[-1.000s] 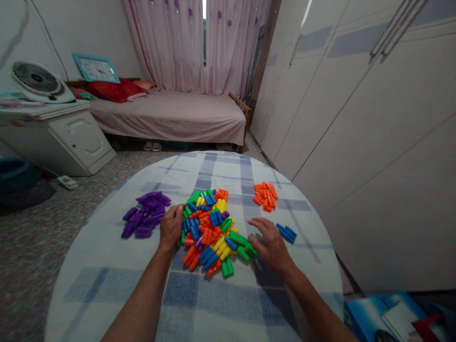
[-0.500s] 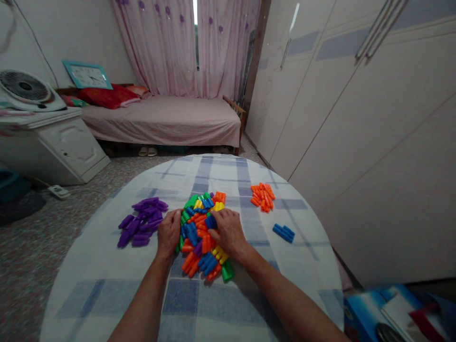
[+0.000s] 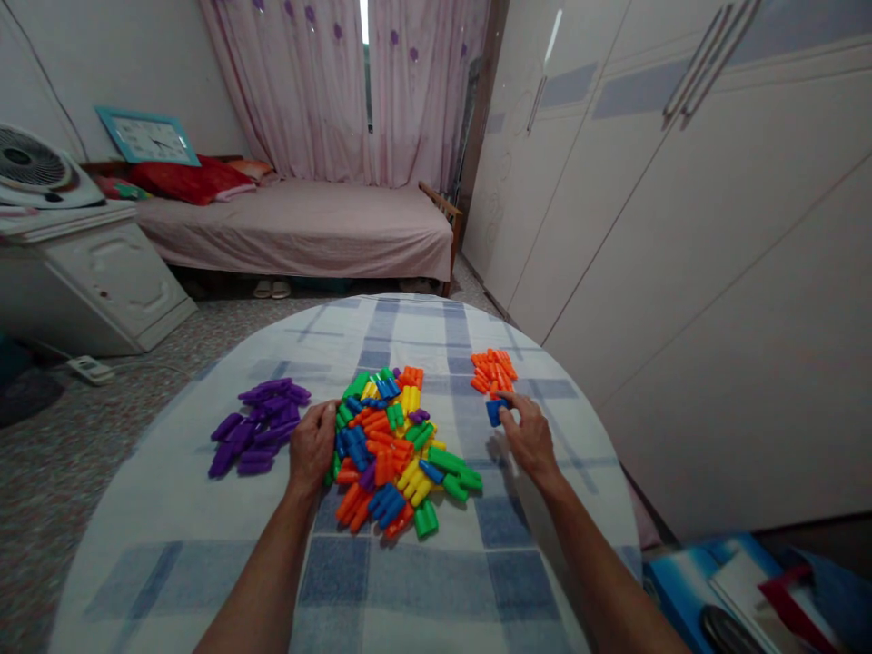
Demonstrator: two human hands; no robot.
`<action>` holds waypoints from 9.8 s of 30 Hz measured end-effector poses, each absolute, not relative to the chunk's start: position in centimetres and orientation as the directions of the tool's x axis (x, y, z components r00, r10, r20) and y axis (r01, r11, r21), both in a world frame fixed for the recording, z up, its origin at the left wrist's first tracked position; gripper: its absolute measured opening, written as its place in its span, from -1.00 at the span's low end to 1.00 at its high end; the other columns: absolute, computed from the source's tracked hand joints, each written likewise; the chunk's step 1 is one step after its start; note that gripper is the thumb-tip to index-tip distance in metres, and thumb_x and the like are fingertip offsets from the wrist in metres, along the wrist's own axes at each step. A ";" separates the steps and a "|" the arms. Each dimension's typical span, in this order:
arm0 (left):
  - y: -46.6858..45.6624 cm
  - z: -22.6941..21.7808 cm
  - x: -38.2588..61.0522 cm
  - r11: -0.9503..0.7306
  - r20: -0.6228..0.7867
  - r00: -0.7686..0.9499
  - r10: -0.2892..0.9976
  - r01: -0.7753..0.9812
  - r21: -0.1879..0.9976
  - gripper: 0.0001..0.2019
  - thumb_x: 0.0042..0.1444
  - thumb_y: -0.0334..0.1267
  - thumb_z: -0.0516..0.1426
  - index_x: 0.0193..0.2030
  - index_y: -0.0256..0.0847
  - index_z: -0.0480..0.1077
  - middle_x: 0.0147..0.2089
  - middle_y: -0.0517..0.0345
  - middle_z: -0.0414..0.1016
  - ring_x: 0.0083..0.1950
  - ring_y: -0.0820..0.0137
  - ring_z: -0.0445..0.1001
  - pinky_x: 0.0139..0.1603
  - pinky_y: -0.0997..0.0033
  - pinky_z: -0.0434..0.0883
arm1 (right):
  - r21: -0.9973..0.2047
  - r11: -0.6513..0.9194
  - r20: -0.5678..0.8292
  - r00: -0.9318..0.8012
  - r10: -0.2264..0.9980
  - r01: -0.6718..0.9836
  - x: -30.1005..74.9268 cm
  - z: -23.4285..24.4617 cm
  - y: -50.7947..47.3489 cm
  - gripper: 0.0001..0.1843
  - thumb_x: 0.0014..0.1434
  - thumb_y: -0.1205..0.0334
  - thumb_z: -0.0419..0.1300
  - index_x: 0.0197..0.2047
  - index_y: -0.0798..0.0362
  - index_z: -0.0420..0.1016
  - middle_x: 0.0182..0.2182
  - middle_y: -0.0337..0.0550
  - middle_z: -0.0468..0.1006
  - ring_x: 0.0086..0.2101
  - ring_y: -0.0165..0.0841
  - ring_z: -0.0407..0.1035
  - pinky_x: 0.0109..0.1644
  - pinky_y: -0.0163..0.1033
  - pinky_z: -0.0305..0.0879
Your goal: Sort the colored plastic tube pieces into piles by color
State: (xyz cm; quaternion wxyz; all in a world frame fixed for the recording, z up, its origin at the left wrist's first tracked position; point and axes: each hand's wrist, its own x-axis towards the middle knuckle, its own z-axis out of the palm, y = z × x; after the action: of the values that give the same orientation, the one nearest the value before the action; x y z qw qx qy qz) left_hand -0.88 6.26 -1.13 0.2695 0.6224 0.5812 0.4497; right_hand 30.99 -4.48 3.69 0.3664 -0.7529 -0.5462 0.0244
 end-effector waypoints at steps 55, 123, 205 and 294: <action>6.4 -1.6 -1.1 -0.190 0.259 -0.082 0.962 0.480 0.856 -0.59 0.16 -0.03 -0.07 -0.12 -0.22 0.47 -0.10 0.04 0.53 -0.08 0.25 0.45 0.01 0.29 0.34 | -0.550 0.207 0.561 0.173 0.810 0.809 24.3 6.3 0.7 -0.73 0.16 0.29 0.07 -0.07 0.06 0.43 -0.16 -0.08 0.49 -0.12 -0.31 0.36 0.02 -0.19 0.28; 6.5 -1.6 -1.0 -0.198 0.273 -0.083 0.958 0.492 0.848 -0.60 0.10 -0.06 -0.04 -0.14 -0.25 0.48 -0.12 0.01 0.53 -0.08 0.24 0.45 0.01 0.27 0.34 | -0.396 -0.171 0.414 0.341 0.844 0.902 32.5 1.5 -11.1 -0.71 0.27 0.14 -0.07 -0.17 0.05 0.43 -0.26 -0.06 0.49 -0.20 -0.21 0.33 -0.03 -0.07 0.21; 5.8 -0.9 -0.6 -0.252 0.310 -0.056 0.949 0.458 0.852 -0.66 0.13 -0.11 -0.03 -0.16 -0.24 0.47 -0.14 0.02 0.53 -0.09 0.27 0.46 -0.01 0.27 0.36 | -0.827 0.112 0.373 0.389 0.842 0.551 25.6 2.3 -3.1 -0.62 0.18 0.03 -0.03 -0.10 0.04 0.45 -0.11 -0.04 0.47 -0.16 -0.24 0.35 -0.07 -0.06 0.32; -2.4 2.2 -1.7 -0.264 0.470 -0.146 0.871 0.668 0.696 -0.79 0.11 -0.29 0.01 -0.18 -0.20 0.43 -0.09 0.02 0.44 0.00 0.27 0.41 -0.01 0.27 0.39 | -0.717 -0.115 0.482 0.608 0.630 0.687 40.4 4.0 -7.4 -0.50 0.01 0.11 0.00 -0.06 0.13 0.53 -0.17 0.05 0.52 -0.26 -0.20 0.40 -0.06 -0.03 0.30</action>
State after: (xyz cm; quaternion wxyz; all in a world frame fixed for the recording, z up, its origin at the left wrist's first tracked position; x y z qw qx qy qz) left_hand -1.69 -2.40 2.23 0.1087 0.6444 0.5970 0.4653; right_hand 40.39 -7.36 4.05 0.4977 -0.7460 -0.4415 -0.0287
